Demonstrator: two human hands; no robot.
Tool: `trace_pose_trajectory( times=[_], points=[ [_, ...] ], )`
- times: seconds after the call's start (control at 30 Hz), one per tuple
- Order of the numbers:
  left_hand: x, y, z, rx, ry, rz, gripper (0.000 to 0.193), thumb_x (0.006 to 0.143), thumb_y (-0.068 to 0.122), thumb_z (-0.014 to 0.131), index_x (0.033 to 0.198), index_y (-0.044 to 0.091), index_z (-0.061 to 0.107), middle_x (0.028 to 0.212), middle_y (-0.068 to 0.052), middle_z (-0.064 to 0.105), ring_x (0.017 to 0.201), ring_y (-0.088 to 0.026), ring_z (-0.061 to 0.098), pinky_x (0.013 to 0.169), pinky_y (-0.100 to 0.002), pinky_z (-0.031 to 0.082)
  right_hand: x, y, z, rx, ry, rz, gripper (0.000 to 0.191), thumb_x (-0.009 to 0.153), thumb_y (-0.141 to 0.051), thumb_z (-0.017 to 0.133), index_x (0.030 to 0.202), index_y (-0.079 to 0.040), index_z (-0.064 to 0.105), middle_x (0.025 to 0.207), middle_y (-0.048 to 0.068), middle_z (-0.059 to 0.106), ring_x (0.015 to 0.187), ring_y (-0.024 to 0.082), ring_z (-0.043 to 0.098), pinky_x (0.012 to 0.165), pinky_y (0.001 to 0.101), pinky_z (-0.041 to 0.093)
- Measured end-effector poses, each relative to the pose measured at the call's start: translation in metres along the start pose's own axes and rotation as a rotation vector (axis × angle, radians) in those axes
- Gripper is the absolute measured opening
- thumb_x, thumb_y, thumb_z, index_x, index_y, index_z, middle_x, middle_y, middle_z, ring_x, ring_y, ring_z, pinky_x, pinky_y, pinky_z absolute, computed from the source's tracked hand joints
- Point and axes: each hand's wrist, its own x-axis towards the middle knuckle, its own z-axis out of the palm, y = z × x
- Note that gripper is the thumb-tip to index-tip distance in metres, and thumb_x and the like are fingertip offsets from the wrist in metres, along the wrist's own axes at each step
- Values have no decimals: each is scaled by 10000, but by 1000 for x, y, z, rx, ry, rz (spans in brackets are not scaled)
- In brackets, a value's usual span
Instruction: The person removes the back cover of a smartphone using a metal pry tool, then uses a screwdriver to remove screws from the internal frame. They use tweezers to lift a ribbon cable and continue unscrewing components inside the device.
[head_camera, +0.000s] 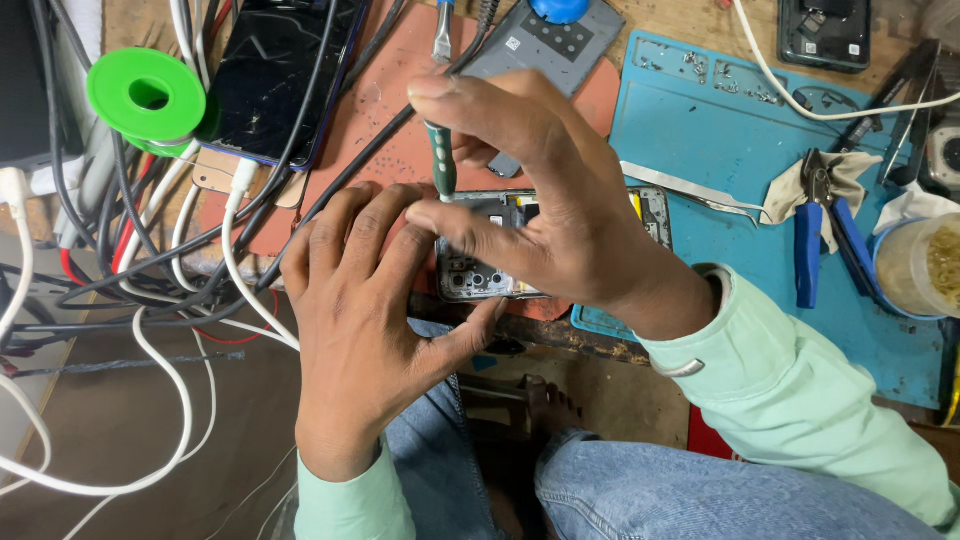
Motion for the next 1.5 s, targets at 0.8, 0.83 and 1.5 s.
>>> trace_pose_trajectory(
  times=[0.8, 0.83, 1.5],
  points=[
    [4, -1, -2, -27, 10, -5, 635, 805, 543, 801, 1264, 121, 678, 1413, -51, 602, 1410, -310, 460, 1123, -482, 285, 1, 8, -3, -39, 20, -86, 613, 1085, -144, 777, 1519, -118, 345, 1423, 95, 568, 1098, 181, 667, 937, 285, 611],
    [4, -1, -2, -22, 7, -5, 627, 801, 545, 802, 1251, 126, 682, 1410, -52, 602, 1408, -310, 460, 1119, -482, 285, 0, 8, -3, 19, 11, -46, 565, 1155, -110, 731, 1537, -125, 314, 1382, 60, 575, 1136, 160, 678, 991, 272, 620],
    [1, -7, 0, -14, 5, -2, 629, 811, 569, 797, 1252, 133, 689, 1422, -49, 599, 1416, -306, 451, 1127, -479, 276, 0, 4, -4, 231, 7, 37, 676, 1168, -15, 629, 1609, -200, 151, 1303, 141, 615, 1138, 179, 706, 1031, 280, 657]
  ],
)
